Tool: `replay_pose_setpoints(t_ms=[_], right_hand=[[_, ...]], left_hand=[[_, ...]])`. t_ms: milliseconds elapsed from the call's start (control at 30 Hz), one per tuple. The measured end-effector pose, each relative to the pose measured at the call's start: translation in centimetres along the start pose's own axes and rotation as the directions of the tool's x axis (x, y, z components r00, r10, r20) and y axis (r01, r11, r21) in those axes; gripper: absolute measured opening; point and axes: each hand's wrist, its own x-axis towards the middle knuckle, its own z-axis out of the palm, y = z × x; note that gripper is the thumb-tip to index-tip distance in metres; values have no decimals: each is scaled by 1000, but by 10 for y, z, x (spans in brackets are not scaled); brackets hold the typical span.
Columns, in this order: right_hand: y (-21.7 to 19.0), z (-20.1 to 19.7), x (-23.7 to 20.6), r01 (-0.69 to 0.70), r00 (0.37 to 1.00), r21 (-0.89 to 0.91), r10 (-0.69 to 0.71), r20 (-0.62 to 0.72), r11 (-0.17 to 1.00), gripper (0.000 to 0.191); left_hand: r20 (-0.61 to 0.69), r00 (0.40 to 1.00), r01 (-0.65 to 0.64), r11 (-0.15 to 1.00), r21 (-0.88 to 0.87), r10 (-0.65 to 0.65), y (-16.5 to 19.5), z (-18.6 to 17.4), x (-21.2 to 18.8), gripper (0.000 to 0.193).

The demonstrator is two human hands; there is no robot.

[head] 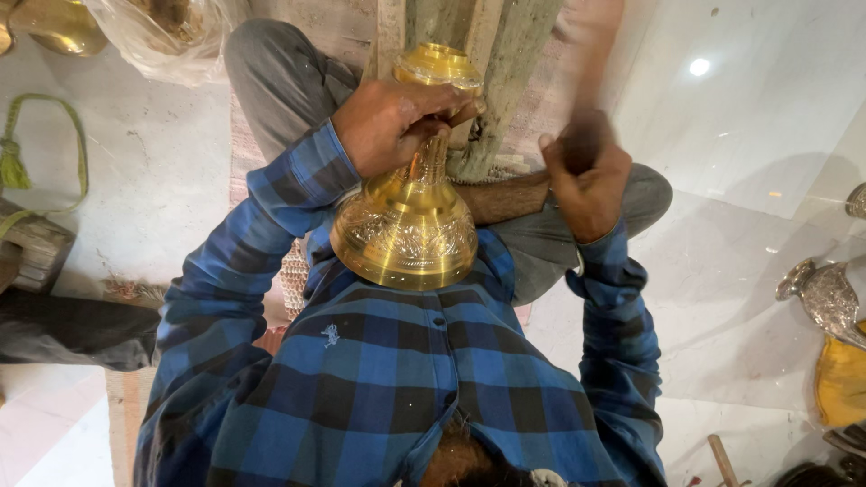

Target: The person sits cross-legged on the floor holding a brass vase against a wooden support and engraves decorative patterns into it. They hold a chisel against the surface with one hand and strike it with a wooden mallet held in the other hand, repositioning the chisel repeatedly to work different areas of the engraved design.

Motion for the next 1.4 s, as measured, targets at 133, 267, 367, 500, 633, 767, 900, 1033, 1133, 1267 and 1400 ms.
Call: replay_pose_setpoints(t_ms=[133, 267, 367, 500, 633, 767, 900, 1033, 1133, 1267, 1400], right_hand=[[-1, -5, 5, 173, 982, -328, -189, -17, 929, 14], [-5, -8, 9, 43, 999, 11, -43, 0, 999, 15], [-11, -12, 9, 222, 974, -343, -224, 37, 913, 19], [-17, -7, 4, 21, 999, 235, -10, -47, 972, 15], [-15, -7, 3, 218, 974, -442, -220, 47, 870, 23], [-8, -7, 3, 47, 998, 45, -45, -34, 998, 19], [-6, -5, -4, 235, 970, -526, -235, 68, 817, 27], [-6, 1, -6, 73, 994, 40, -69, -87, 997, 16], [-8, 0, -7, 83, 996, -332, -82, 18, 940, 19], [-10, -3, -9, 119, 993, -471, -102, 62, 874, 26], [-9, -5, -3, -13, 999, -395, 31, 39, 919, 28]], left_hand=[[20, 1000, -6, 1000, -20, 7, -4, 1, 1, 45], [25, 999, -25, 998, -55, 26, -5, -1, -1, 48], [40, 999, -33, 997, -70, 36, -6, -1, 1, 46], [41, 999, -14, 996, -90, 18, -6, -1, 1, 48], [76, 997, -15, 999, -43, 18, -8, -2, 3, 44], [28, 997, -74, 996, -50, 76, -11, -2, 3, 45], [147, 989, 7, 996, -93, 7, -13, -1, 2, 38], [80, 993, -78, 994, -74, 84, -14, -2, 3, 48], [23, 990, -135, 989, -54, 136, -14, -2, 3, 47], [-108, 994, -57, 975, -215, 34, -8, 2, -5, 43], [-187, 959, 101, 876, -472, -211, 1, 8, -15, 41]])
